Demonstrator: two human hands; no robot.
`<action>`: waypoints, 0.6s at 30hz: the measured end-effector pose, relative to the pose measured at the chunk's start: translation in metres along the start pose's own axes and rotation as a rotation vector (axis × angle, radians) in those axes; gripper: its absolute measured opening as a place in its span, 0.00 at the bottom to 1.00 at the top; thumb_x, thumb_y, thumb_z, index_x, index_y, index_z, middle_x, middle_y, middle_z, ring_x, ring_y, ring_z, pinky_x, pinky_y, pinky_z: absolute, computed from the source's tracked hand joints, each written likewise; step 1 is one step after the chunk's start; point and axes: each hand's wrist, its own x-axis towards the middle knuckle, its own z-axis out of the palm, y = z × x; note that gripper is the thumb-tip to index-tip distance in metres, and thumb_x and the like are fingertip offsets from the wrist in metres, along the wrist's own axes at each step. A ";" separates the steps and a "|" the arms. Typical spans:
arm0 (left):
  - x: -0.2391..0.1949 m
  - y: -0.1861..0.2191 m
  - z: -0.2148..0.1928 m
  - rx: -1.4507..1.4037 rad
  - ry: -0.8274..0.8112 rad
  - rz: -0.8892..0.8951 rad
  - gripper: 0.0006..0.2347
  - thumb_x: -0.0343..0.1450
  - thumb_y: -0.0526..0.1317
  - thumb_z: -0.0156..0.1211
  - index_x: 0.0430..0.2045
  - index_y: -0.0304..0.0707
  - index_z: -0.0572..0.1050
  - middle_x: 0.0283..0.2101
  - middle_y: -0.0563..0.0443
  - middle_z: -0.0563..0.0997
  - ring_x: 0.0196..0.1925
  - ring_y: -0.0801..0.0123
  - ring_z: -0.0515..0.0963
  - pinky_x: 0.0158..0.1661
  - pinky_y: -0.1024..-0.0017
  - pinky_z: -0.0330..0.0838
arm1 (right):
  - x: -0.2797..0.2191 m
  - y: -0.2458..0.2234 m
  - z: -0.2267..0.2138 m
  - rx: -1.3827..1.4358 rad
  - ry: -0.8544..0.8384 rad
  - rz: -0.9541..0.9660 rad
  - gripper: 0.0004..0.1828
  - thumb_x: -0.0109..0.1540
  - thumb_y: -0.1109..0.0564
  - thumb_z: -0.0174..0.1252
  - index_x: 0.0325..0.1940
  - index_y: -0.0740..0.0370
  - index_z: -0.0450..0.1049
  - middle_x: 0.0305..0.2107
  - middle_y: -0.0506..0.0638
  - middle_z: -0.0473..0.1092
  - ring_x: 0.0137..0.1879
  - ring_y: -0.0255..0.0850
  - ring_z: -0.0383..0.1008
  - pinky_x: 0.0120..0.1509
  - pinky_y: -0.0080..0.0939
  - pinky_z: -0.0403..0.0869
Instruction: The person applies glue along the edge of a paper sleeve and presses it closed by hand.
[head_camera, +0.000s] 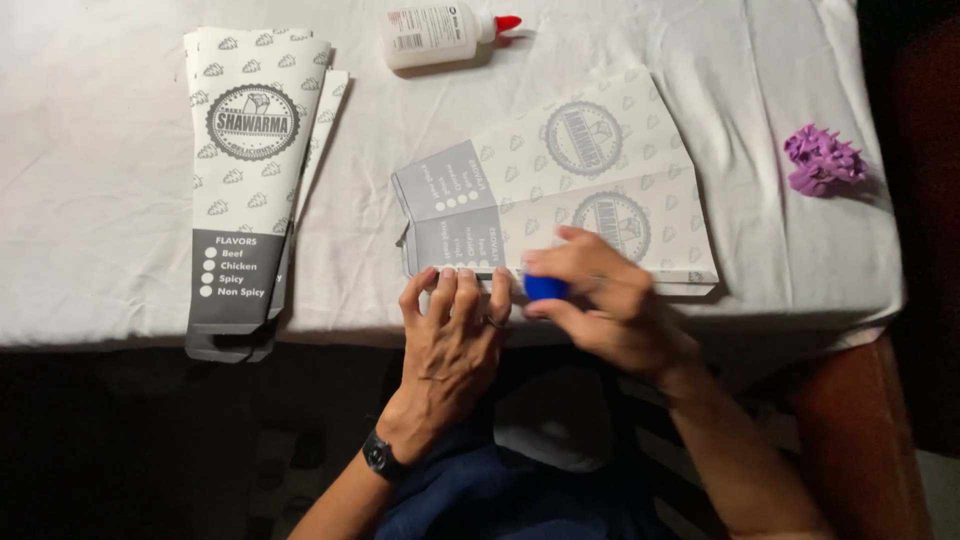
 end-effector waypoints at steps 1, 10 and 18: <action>-0.005 0.000 0.004 0.001 -0.007 0.000 0.19 0.70 0.36 0.55 0.56 0.31 0.73 0.45 0.31 0.70 0.48 0.43 0.74 0.55 0.40 0.68 | 0.001 0.000 0.006 0.006 0.000 0.005 0.14 0.59 0.58 0.71 0.47 0.62 0.80 0.41 0.55 0.79 0.48 0.54 0.81 0.69 0.59 0.72; 0.000 -0.010 0.006 -0.133 0.086 -0.104 0.29 0.65 0.32 0.54 0.66 0.37 0.68 0.43 0.43 0.68 0.44 0.54 0.70 0.56 0.52 0.68 | 0.010 0.010 -0.007 -0.009 -0.118 0.149 0.27 0.51 0.56 0.76 0.52 0.63 0.75 0.39 0.52 0.77 0.54 0.55 0.80 0.67 0.58 0.74; 0.006 -0.005 -0.015 -0.170 -0.010 -0.164 0.28 0.64 0.48 0.72 0.61 0.49 0.74 0.44 0.44 0.69 0.43 0.51 0.69 0.50 0.55 0.67 | 0.017 0.002 0.037 -0.130 0.024 -0.052 0.29 0.56 0.64 0.70 0.61 0.65 0.70 0.39 0.54 0.77 0.51 0.53 0.81 0.66 0.54 0.75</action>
